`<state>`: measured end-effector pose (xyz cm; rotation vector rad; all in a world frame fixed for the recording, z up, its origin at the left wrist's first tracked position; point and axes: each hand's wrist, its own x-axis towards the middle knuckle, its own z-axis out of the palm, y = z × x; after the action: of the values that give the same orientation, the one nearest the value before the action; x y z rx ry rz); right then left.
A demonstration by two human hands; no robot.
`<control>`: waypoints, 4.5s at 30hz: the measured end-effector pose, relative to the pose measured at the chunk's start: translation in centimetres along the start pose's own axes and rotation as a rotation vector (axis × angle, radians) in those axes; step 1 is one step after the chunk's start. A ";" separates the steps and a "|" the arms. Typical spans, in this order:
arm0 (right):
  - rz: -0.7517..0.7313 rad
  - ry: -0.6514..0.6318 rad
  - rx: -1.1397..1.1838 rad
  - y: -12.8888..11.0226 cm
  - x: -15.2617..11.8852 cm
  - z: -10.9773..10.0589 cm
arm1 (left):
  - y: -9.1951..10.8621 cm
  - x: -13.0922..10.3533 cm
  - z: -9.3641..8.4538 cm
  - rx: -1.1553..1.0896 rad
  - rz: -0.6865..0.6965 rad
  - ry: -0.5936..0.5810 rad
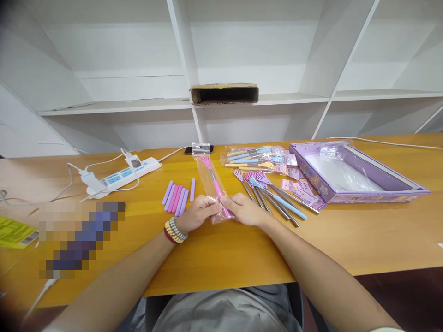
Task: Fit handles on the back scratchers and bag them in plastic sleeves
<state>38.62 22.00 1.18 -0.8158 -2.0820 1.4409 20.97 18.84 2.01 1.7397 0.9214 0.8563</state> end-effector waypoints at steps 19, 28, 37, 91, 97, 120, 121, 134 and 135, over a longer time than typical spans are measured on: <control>-0.110 0.042 -0.021 -0.8 -0.3 0.1 | -0.4 0.2 0.2 -0.205 -0.099 -0.033; -0.044 0.069 -0.029 -0.1 -0.1 0.0 | -0.5 0.2 0.0 -0.128 0.004 0.022; -0.077 0.055 -0.135 -0.5 -0.1 -0.1 | -0.7 0.2 0.1 -0.158 -0.086 -0.027; 0.108 0.178 -0.282 2.5 2.0 -1.5 | -1.3 0.0 0.6 0.577 -0.304 0.428; 0.021 0.254 -0.751 2.4 1.7 -0.7 | -0.8 -0.3 1.0 0.975 -0.009 0.378; -0.253 0.187 -0.720 1.5 1.0 -0.7 | -1.3 0.0 0.8 0.928 0.153 0.199; -0.247 0.180 -0.724 1.6 1.0 -0.8 | -1.4 0.0 0.6 0.916 0.168 0.173; 0.002 0.415 -0.951 1.4 1.1 -2.1 | -2.7 0.2 -0.3 0.959 0.176 0.122; 0.034 0.450 -0.987 1.5 1.2 -2.4 | -2.7 0.2 -0.4 0.959 0.172 0.127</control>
<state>39.70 24.77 0.58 -1.3622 -2.3311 0.0928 20.21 19.89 -0.40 2.6256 1.4216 0.6684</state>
